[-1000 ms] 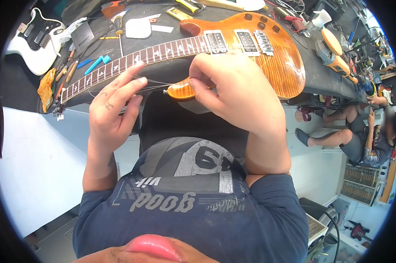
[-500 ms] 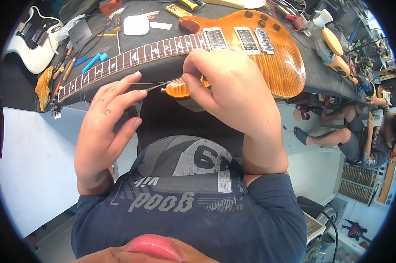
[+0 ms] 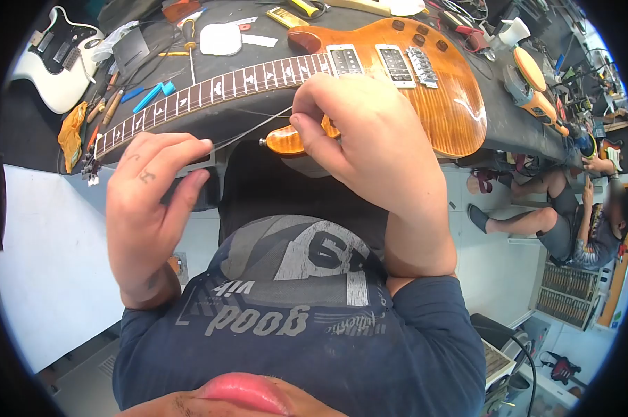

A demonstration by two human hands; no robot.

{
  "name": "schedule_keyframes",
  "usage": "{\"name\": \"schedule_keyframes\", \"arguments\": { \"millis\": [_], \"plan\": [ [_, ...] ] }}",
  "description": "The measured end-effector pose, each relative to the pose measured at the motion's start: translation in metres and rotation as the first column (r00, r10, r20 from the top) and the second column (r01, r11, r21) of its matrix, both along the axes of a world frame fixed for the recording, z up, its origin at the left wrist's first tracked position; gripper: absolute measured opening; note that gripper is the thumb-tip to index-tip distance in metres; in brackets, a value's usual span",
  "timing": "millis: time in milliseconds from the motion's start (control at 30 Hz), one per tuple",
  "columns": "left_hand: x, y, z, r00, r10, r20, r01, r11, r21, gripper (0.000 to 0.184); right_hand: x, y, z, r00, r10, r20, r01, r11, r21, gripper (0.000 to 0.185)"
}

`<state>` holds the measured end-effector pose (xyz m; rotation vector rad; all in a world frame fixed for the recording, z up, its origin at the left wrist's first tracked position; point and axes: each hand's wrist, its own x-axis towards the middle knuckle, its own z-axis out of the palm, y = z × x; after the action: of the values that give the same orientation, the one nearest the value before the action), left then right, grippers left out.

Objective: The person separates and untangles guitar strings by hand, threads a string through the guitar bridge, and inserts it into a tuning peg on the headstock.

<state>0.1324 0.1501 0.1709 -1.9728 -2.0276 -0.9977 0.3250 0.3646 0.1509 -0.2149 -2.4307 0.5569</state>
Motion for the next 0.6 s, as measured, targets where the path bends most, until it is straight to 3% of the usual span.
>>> {"name": "schedule_keyframes", "arguments": {
  "millis": [167, 433, 600],
  "plan": [
    [0.004, 0.018, -0.016, 1.000, 0.013, -0.023, -0.009, 0.983, 0.184, 0.029, 0.001, -0.001, 0.001, 1.000, -0.020, -0.016, 0.020, 1.000, -0.018, 0.011],
    [0.011, 0.043, -0.028, 0.982, -0.098, 0.159, 0.069, 0.982, 0.178, 0.016, -0.006, -0.005, -0.012, 0.992, -0.057, -0.112, 0.038, 0.985, -0.166, 0.011],
    [0.017, 0.055, -0.027, 0.961, -0.061, 0.268, 0.028, 0.992, 0.124, 0.010, -0.012, -0.011, -0.014, 0.985, -0.066, -0.159, 0.037, 0.983, -0.181, 0.011]
  ]
}}
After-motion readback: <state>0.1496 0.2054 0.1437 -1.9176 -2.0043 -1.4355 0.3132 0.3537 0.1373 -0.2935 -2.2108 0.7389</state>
